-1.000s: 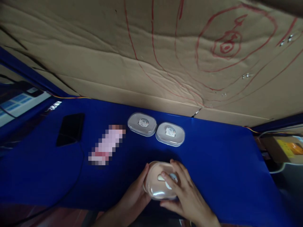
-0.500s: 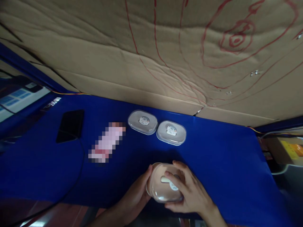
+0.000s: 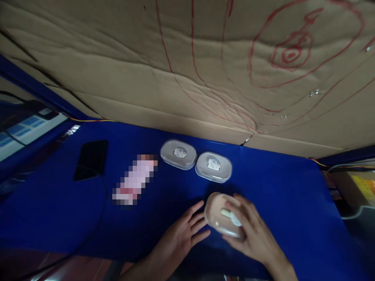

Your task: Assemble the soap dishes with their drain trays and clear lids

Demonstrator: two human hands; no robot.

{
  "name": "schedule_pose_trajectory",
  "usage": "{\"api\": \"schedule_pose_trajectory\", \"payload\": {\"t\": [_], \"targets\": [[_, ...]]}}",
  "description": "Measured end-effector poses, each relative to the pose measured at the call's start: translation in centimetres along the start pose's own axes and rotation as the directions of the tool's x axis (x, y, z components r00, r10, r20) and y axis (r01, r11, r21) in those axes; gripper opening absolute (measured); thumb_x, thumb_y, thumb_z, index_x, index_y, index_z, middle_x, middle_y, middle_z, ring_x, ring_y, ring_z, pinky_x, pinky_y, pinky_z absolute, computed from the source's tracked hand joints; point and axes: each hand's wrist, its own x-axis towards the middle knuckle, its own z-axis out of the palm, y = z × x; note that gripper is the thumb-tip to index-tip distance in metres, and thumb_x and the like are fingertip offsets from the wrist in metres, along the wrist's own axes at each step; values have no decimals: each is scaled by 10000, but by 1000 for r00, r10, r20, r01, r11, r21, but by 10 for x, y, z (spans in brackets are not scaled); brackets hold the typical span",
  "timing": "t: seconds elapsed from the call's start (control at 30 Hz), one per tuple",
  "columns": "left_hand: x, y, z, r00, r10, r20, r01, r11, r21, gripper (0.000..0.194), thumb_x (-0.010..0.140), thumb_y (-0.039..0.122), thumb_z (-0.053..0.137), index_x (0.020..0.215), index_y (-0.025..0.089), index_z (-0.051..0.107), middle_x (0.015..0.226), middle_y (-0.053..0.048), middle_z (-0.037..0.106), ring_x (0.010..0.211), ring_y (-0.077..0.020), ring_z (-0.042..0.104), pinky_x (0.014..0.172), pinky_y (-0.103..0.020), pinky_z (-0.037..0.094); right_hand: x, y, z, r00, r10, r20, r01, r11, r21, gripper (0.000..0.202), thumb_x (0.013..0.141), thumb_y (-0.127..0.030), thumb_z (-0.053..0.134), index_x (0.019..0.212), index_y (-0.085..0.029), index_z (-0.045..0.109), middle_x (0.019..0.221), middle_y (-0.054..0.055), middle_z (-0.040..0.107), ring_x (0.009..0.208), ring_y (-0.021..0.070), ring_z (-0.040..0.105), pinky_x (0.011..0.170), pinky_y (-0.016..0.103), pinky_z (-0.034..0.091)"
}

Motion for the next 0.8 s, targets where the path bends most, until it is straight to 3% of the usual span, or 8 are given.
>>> {"api": "schedule_pose_trajectory", "payload": {"t": [0.13,0.23,0.37,0.5,0.6,0.7,0.8], "targets": [[-8,15,-15,999,30,11,-31,999,28,520,908,435,678,1372,202,650,1379,-143,705,1395,-332,551,1203,-497,329,-5,53,-22,995,100,16,-96,980,-173,795,902,-555,690,1595,-342,365,1562,129,459,1399,395,495,1040,531,533],[-16,27,-19,998,59,-32,-58,997,48,455,927,421,635,1299,168,701,1313,-161,737,1280,-337,639,1159,-500,372,17,64,-46,996,83,18,-75,958,-275,877,872,-684,667,1611,-360,323,1645,131,363,1473,463,377,1123,671,379],[-28,37,-20,986,134,-94,-131,990,45,395,936,415,607,1217,169,739,1232,-158,770,1218,-325,670,1115,-492,404,93,20,-58,1000,22,-20,-26,975,-219,1008,882,-726,628,1661,-297,155,1697,146,252,1547,425,250,1188,661,290],[-35,42,-29,974,173,-146,-174,985,5,371,969,375,554,1241,181,716,1237,-151,771,1261,-312,652,1155,-497,364,201,-40,-18,988,-90,127,97,994,-49,1005,884,-643,698,1649,-214,207,1704,196,196,1564,403,219,1236,613,247],[-40,48,-37,970,208,-130,-213,977,-29,408,1000,367,499,1318,169,660,1302,-164,743,1329,-312,612,1205,-511,306,262,-58,14,980,-100,171,96,995,33,1021,819,-485,828,1623,-180,278,1645,228,324,1520,429,316,1214,615,299],[-42,57,-40,963,246,-109,-256,963,-84,472,1029,392,435,1405,152,589,1366,-187,704,1374,-311,579,1236,-521,267,273,-63,18,984,-81,155,72,995,67,983,820,-414,824,1611,-194,282,1551,221,454,1411,393,486,1139,577,429],[-40,66,-35,958,267,-103,-283,941,-185,533,1043,479,405,1459,179,548,1401,-174,685,1395,-306,560,1247,-539,256,237,-75,-3,985,-104,139,87,988,126,993,847,-455,785,1627,-237,210,1569,186,429,1435,342,465,1154,515,438]]}}
